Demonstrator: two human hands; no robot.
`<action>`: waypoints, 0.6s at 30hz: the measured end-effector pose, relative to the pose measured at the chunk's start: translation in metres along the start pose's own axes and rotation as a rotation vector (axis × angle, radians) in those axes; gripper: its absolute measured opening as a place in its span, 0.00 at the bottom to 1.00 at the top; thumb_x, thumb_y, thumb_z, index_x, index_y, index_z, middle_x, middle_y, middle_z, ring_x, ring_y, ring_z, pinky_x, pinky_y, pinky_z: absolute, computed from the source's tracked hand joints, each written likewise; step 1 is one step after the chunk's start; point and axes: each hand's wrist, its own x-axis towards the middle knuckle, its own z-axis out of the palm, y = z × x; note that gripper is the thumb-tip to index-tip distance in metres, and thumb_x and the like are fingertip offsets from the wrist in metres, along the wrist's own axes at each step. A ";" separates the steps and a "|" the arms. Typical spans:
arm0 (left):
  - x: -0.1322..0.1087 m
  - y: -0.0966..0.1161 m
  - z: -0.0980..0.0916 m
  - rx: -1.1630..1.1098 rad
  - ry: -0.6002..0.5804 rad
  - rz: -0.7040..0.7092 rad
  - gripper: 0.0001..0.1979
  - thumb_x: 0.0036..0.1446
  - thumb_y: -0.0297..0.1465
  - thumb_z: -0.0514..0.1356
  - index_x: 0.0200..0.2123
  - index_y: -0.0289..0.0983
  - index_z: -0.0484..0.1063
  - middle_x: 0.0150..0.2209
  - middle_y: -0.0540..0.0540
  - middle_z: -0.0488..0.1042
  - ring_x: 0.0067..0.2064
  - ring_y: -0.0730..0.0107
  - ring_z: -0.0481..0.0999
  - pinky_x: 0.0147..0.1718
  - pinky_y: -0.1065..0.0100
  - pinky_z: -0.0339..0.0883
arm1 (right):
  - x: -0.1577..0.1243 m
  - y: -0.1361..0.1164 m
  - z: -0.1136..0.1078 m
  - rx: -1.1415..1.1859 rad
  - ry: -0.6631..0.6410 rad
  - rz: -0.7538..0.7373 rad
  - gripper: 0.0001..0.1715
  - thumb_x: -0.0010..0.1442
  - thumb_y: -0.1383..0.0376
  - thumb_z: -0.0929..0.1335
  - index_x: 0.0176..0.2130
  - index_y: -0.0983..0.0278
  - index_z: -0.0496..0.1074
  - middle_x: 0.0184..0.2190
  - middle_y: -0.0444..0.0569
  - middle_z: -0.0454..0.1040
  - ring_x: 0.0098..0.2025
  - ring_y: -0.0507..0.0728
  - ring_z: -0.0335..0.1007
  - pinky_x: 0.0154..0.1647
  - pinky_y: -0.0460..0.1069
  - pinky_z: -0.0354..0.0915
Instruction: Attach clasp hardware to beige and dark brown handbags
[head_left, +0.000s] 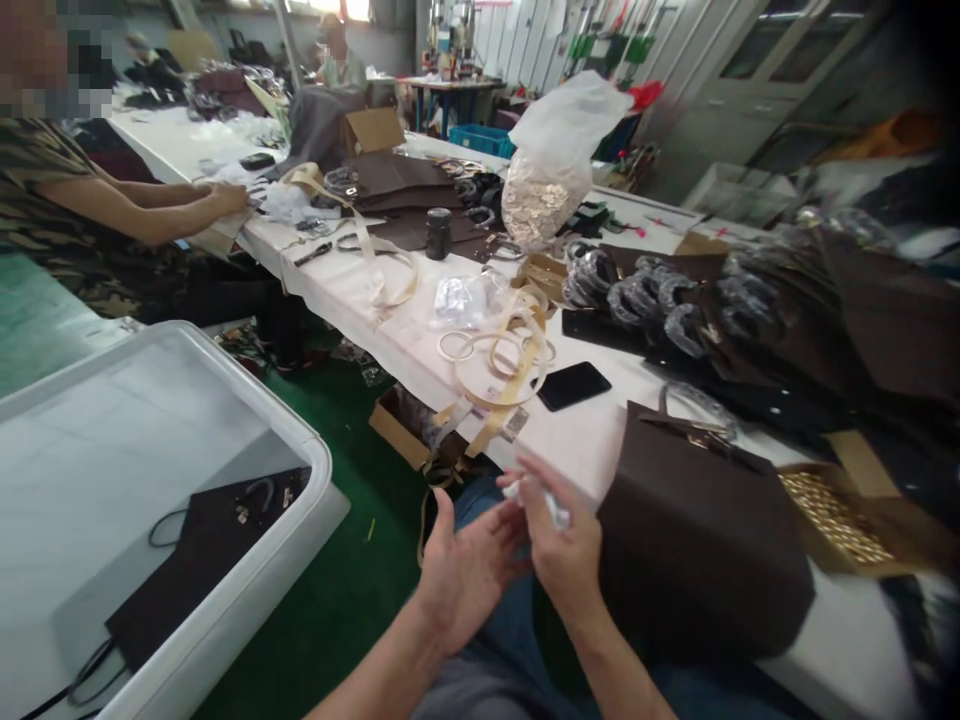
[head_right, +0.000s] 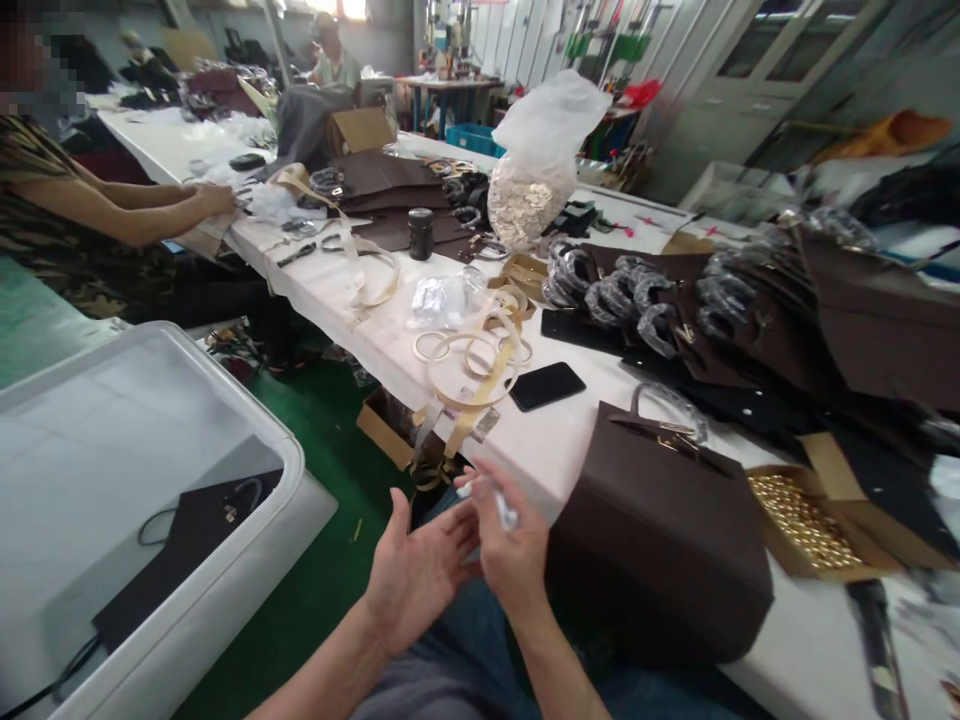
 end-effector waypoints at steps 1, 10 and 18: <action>-0.001 0.003 -0.001 0.006 0.018 0.034 0.56 0.65 0.76 0.48 0.62 0.32 0.81 0.66 0.26 0.76 0.72 0.36 0.71 0.70 0.45 0.67 | 0.012 -0.008 0.007 0.167 0.123 0.121 0.14 0.77 0.55 0.75 0.57 0.58 0.81 0.40 0.48 0.83 0.38 0.57 0.81 0.39 0.51 0.79; 0.000 0.015 -0.058 -0.228 0.164 0.184 0.46 0.74 0.64 0.54 0.67 0.27 0.76 0.65 0.25 0.77 0.68 0.42 0.77 0.69 0.47 0.71 | 0.087 0.011 0.071 1.109 0.146 0.807 0.33 0.82 0.45 0.62 0.29 0.56 0.50 0.17 0.33 0.46 0.16 0.50 0.37 0.14 0.46 0.42; -0.011 0.067 -0.093 -0.340 0.225 0.365 0.48 0.75 0.58 0.59 0.84 0.36 0.53 0.77 0.28 0.66 0.77 0.41 0.68 0.72 0.44 0.71 | 0.088 0.015 0.106 1.053 -0.186 0.602 0.22 0.62 0.59 0.78 0.54 0.59 0.76 0.57 0.50 0.82 0.55 0.59 0.82 0.56 0.56 0.79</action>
